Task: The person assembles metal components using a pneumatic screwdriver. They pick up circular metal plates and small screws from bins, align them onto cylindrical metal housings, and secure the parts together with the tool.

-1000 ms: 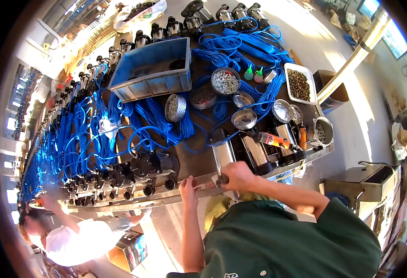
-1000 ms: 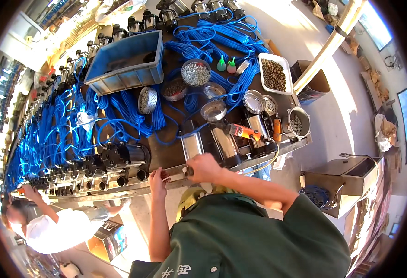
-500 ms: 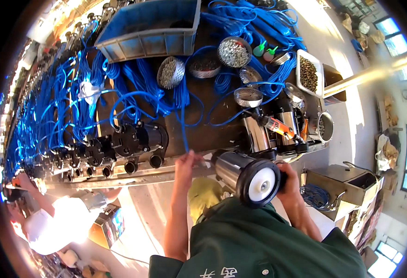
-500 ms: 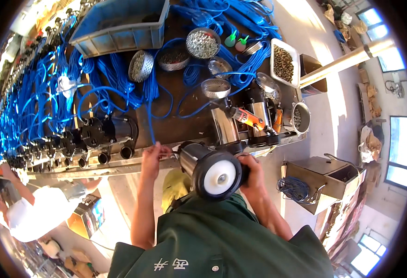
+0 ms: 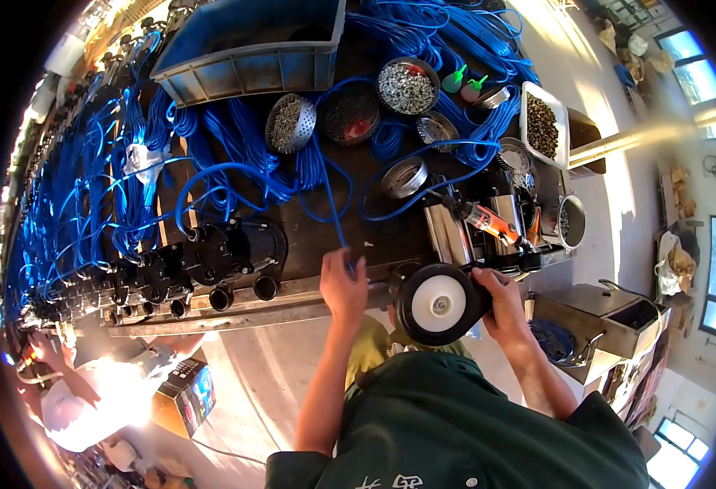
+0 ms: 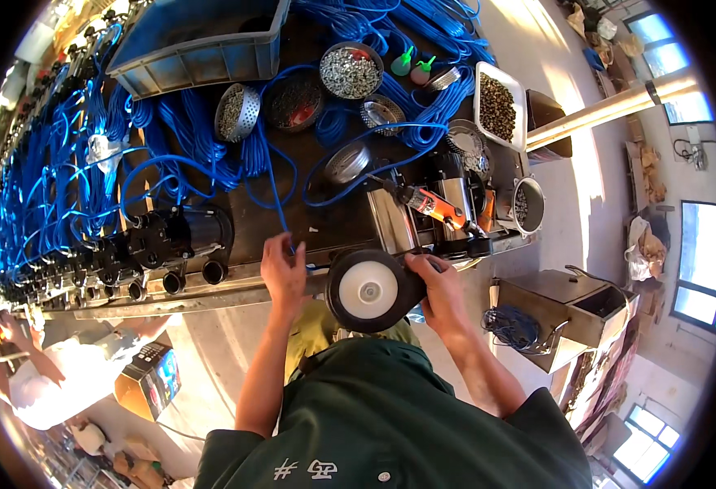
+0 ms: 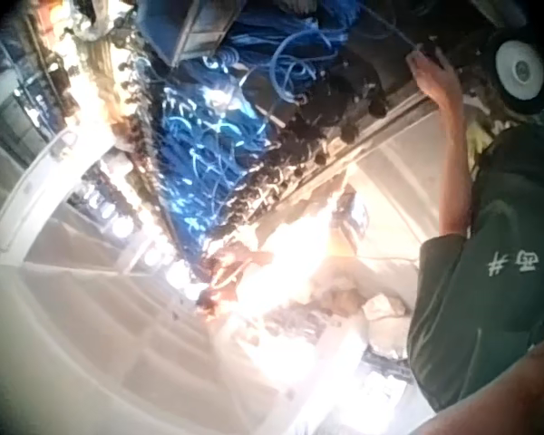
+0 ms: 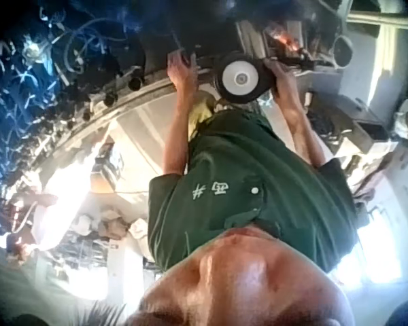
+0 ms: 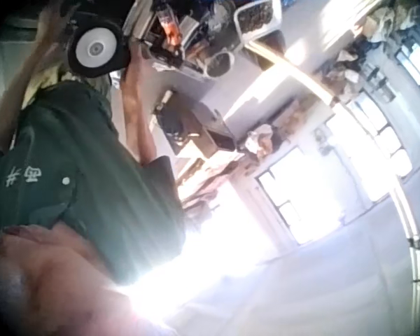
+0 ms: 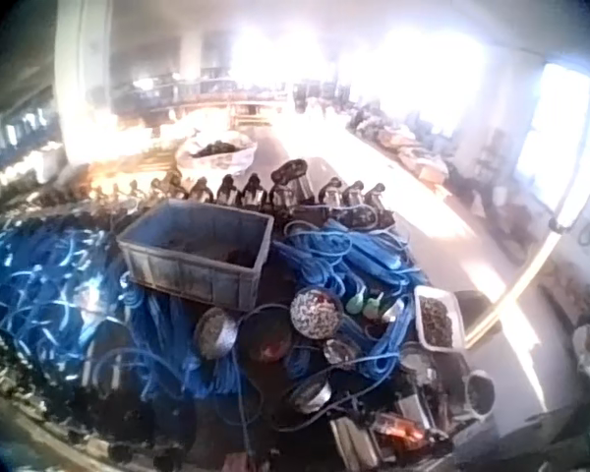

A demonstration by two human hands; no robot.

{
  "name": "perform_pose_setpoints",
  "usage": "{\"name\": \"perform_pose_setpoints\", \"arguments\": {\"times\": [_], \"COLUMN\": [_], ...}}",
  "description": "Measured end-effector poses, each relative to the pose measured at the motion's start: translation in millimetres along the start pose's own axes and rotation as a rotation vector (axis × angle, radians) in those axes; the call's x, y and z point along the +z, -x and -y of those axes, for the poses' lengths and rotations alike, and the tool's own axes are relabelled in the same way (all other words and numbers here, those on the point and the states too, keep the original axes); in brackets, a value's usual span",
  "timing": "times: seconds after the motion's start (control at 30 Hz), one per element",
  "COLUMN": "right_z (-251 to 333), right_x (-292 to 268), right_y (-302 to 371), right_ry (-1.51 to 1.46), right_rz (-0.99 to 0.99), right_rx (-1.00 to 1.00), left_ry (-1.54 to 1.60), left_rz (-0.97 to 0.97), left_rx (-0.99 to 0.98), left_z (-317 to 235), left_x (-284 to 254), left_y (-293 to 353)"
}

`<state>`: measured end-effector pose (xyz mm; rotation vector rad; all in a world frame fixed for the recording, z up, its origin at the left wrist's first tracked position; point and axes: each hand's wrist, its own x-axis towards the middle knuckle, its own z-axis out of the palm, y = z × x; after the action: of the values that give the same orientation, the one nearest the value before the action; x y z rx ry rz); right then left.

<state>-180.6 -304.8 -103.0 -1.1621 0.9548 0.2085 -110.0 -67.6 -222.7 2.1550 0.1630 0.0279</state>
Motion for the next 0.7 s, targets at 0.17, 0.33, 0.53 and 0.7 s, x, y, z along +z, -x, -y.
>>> {"name": "perform_pose_setpoints", "arguments": {"times": [0.17,0.33,0.53,0.7], "right_z": [12.6,63.2,81.5,86.4], "right_x": [1.0,17.7,109.4,131.1], "right_y": [8.4,-18.6,-178.9,-210.6], "right_ry": [0.342,0.947,1.594,1.529], "right_rz": [0.072,-0.032,-0.05,-0.062], "right_rx": [-0.246,-0.979,-0.886,-0.82], "left_ry": [-0.557,-0.705,-0.749,-0.241], "left_rz": [0.338,0.33,0.42,0.406], "left_rx": [0.612,0.635,0.735,0.567], "left_z": [-22.1,-16.2,-16.2,-22.3], "left_x": [23.1,39.5,41.4,10.3], "left_y": [-48.4,-65.5,-66.5,-54.0]}}
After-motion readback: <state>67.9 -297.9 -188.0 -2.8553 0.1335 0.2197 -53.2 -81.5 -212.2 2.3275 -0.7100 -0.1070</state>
